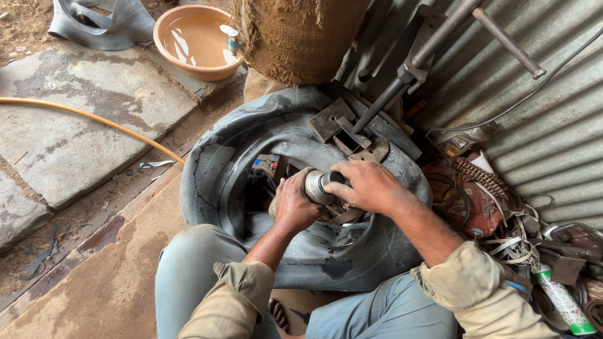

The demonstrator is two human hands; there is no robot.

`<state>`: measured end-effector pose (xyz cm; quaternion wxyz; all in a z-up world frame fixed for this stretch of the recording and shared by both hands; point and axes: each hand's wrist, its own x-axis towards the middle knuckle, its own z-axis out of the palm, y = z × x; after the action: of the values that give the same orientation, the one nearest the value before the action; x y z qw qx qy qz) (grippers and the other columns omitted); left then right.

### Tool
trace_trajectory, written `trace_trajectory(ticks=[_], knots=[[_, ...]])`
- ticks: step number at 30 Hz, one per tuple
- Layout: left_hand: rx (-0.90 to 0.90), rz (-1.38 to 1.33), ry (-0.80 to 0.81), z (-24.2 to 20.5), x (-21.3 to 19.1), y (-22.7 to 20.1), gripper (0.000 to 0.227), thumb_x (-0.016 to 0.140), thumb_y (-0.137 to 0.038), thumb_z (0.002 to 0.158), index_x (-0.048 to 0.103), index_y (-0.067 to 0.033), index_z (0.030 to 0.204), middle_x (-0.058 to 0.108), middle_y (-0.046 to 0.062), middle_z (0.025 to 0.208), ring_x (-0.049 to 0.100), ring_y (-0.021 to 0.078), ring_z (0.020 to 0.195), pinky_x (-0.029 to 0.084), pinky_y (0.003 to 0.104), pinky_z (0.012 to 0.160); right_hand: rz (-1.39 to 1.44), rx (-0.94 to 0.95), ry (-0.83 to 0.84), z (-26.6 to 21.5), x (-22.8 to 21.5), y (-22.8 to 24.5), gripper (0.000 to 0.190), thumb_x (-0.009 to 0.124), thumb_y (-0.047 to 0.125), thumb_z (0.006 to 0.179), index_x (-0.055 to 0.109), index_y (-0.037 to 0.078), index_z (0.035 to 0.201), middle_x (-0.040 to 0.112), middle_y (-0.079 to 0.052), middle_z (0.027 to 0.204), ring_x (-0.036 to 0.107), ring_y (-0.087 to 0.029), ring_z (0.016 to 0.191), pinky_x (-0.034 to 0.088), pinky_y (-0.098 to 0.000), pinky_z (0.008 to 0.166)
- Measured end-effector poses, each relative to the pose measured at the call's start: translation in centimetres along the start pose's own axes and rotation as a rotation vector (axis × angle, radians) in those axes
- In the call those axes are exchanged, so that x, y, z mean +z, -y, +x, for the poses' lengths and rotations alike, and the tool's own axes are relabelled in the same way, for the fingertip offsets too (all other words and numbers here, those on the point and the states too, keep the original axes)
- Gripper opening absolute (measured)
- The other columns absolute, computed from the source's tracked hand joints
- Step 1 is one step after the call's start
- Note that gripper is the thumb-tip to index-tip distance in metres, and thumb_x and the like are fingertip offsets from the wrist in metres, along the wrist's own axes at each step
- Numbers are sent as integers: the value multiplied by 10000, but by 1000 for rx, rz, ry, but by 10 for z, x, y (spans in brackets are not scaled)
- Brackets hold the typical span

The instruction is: The person uses a manual press to flatten a section of a large tire. They then apply a liquid from a bottle to the flattened area and place a small patch onto the tire.

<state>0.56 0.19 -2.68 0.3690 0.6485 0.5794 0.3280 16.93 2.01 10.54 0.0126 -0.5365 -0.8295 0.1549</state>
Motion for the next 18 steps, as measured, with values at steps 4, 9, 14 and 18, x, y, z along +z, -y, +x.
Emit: trace_trajectory(ticks=[4, 9, 14, 18], knots=[[-17, 20, 17, -2, -2, -4, 976, 941, -248, 549, 505, -139, 1416, 596, 73, 1383, 487, 276, 1373, 193, 520, 1233, -192, 235, 52, 2, 0, 5, 529, 600, 616, 954, 756, 113, 1001, 750, -153, 939, 722, -327, 944, 557, -470, 871], [-19, 18, -14, 0, -4, -4, 961, 940, -255, 578, 497, -137, 1422, 591, 80, 1380, 477, 284, 1372, 183, 527, 1230, -35, -332, -346, -7, 0, -2, 655, 422, 687, 1014, 635, 118, 1259, 735, -224, 988, 706, -382, 896, 549, -489, 778], [-28, 10, -9, -2, -5, -6, 915, 939, -277, 592, 519, -153, 1395, 617, 69, 1347, 490, 275, 1363, 193, 527, 1231, -25, 39, -289, -6, 3, 3, 597, 534, 603, 987, 607, 132, 1346, 722, -144, 766, 737, -314, 728, 580, -481, 674], [2, 1, -59, -1, -6, -4, 898, 929, -267, 595, 532, -135, 1389, 627, 86, 1340, 506, 281, 1358, 216, 521, 1228, -41, -217, -411, -12, -1, 14, 515, 391, 569, 1105, 545, 170, 1393, 747, -189, 1027, 725, -362, 926, 576, -452, 806]])
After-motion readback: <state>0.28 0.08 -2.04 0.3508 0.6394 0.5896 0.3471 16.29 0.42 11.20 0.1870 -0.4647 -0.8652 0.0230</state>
